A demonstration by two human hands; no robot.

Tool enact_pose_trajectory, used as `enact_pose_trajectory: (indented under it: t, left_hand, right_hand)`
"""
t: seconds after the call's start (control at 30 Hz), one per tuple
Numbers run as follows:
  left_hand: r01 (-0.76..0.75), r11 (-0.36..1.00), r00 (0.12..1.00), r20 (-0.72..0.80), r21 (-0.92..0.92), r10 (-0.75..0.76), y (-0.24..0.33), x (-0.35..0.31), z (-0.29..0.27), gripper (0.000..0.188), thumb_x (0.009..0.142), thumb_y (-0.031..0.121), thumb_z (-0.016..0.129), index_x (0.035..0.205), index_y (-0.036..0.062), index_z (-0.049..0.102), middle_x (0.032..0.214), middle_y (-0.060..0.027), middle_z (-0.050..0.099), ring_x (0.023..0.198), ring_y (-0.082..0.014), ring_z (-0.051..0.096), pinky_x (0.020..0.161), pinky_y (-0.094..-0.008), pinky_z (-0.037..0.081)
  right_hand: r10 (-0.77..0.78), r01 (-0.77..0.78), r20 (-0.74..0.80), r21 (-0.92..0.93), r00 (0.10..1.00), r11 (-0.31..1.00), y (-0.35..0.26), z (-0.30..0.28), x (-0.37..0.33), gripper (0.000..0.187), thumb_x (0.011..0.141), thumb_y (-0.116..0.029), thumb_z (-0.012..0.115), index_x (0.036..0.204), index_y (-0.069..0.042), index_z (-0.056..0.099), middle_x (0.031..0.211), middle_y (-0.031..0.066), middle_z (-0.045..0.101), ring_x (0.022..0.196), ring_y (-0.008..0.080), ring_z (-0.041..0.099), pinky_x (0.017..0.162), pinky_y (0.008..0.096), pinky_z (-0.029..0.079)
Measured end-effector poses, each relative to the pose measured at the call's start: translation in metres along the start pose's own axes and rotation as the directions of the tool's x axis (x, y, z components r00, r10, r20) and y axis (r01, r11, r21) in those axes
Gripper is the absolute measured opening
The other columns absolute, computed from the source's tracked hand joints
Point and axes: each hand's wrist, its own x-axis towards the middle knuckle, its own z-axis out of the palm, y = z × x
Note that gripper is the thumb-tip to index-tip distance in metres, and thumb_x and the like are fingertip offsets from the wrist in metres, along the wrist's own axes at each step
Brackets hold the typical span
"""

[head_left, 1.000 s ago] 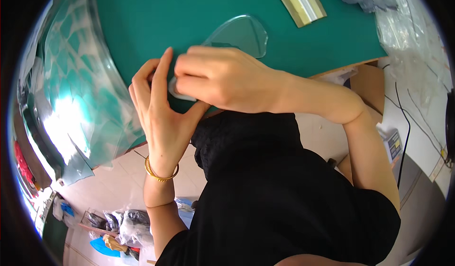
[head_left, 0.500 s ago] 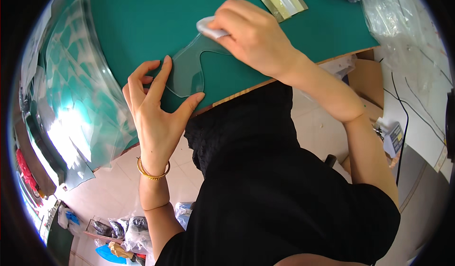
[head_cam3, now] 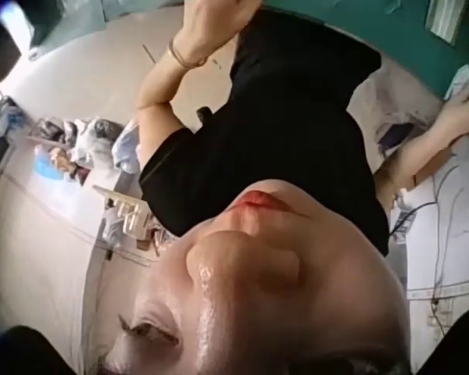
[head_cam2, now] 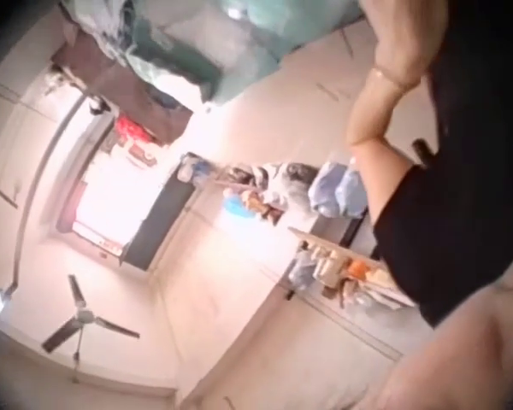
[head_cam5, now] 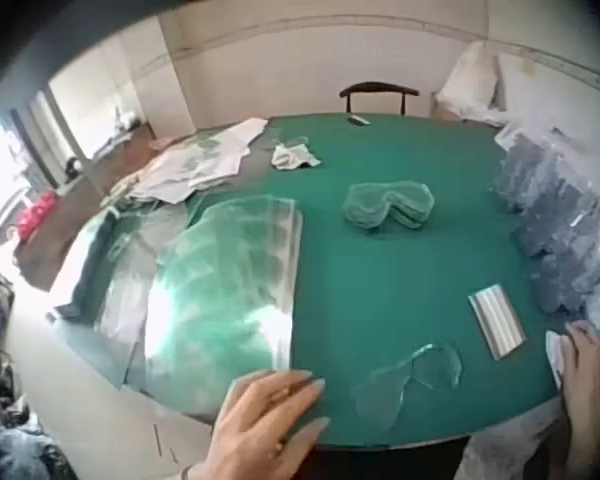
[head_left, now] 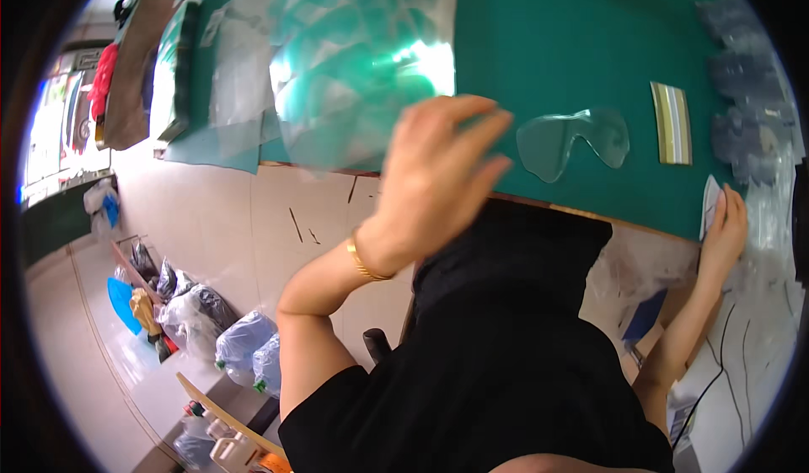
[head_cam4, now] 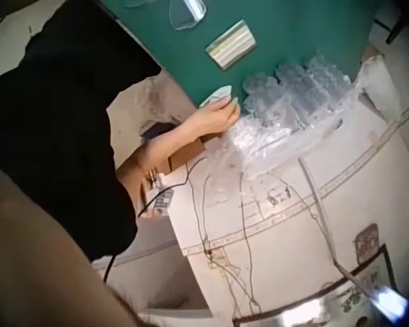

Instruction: Applying protective film to plastic eyewear lenses and smoothing it out with a scraper.

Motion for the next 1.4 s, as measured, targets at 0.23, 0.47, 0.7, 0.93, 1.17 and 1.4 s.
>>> enact_pose_trajectory:
  t: [0.23,0.47,0.7,0.93,1.17,1.4]
  left_hand:
    - [0.719,0.684,0.622,-0.322,-0.128,-0.714,-0.124,-0.029,-0.109,0.05,0.086,0.017,0.074,0.129,-0.0047,0.059,0.124,-0.0143,0.062,0.096,-0.0173,0.064,0.08,-0.0276,0.051]
    - [0.788,0.443,0.491,0.002,-0.427,-0.871,-0.154,-0.028,-0.125,0.059,0.087,0.02,0.075,0.133,-0.0103,0.054,0.104,-0.0074,0.066,0.085,-0.0079,0.059,0.066,-0.0188,0.043]
    - [0.768,0.412,0.488,0.031,-0.491,-0.872,-0.152,-0.028,-0.13,0.045,0.084,0.011,0.076,0.118,-0.0136,0.061,0.082,-0.0023,0.062,0.066,-0.0069,0.047,0.059,-0.0209,0.038]
    - [0.606,0.649,0.721,-0.027,-0.459,-0.692,-0.142,-0.007,-0.115,0.017,0.089,0.007,0.071,0.1,-0.0062,0.073,0.084,-0.0018,0.066,0.077,-0.0068,0.056,0.068,-0.0216,0.044]
    - [0.552,0.582,0.72,-0.011,-0.597,-0.694,-0.145,-0.01,-0.108,0.018,0.095,0.007,0.066,0.106,-0.0065,0.071,0.089,-0.0027,0.066,0.078,-0.0062,0.054,0.07,-0.0197,0.042]
    - [0.722,0.584,0.615,-0.043,-0.371,-0.787,-0.158,-0.026,-0.114,0.02,0.091,0.01,0.071,0.105,-0.0051,0.071,0.09,-0.0031,0.069,0.08,-0.0085,0.06,0.074,-0.0199,0.047]
  right_hand:
    - [-0.158,0.261,-0.254,0.454,0.954,0.852,-0.16,-0.038,0.051,0.018,0.095,-0.007,0.063,0.112,-0.005,0.071,0.115,0.0074,0.068,0.108,0.0233,0.063,0.094,0.0338,0.048]
    - [-0.587,0.439,-0.268,0.882,0.764,0.168,-0.359,-0.027,0.101,0.017,0.09,-0.008,0.065,0.106,-0.005,0.069,0.106,0.009,0.066,0.093,0.0266,0.066,0.08,0.034,0.053]
    - [-0.725,0.481,-0.276,0.873,0.631,0.087,-0.472,0.012,0.12,0.023,0.092,-0.019,0.061,0.104,-0.002,0.07,0.1,0.013,0.068,0.089,0.0311,0.066,0.079,0.0395,0.052]
    - [-0.763,0.43,-0.234,0.9,0.602,0.064,-0.488,0.005,0.141,0.032,0.081,-0.03,0.075,0.093,-0.001,0.073,0.086,0.0146,0.068,0.085,0.0312,0.066,0.075,0.0405,0.052]
    - [-0.803,0.575,-0.271,0.811,0.531,0.107,-0.477,-0.002,0.148,0.02,0.088,-0.022,0.065,0.09,-0.004,0.073,0.089,0.0136,0.069,0.086,0.0337,0.067,0.077,0.0429,0.053]
    - [-0.423,-0.039,0.091,0.991,0.902,0.129,-0.393,0.033,0.21,0.027,0.088,-0.024,0.065,0.094,0.001,0.073,0.081,0.0078,0.07,0.074,0.0146,0.065,0.072,0.03,0.051]
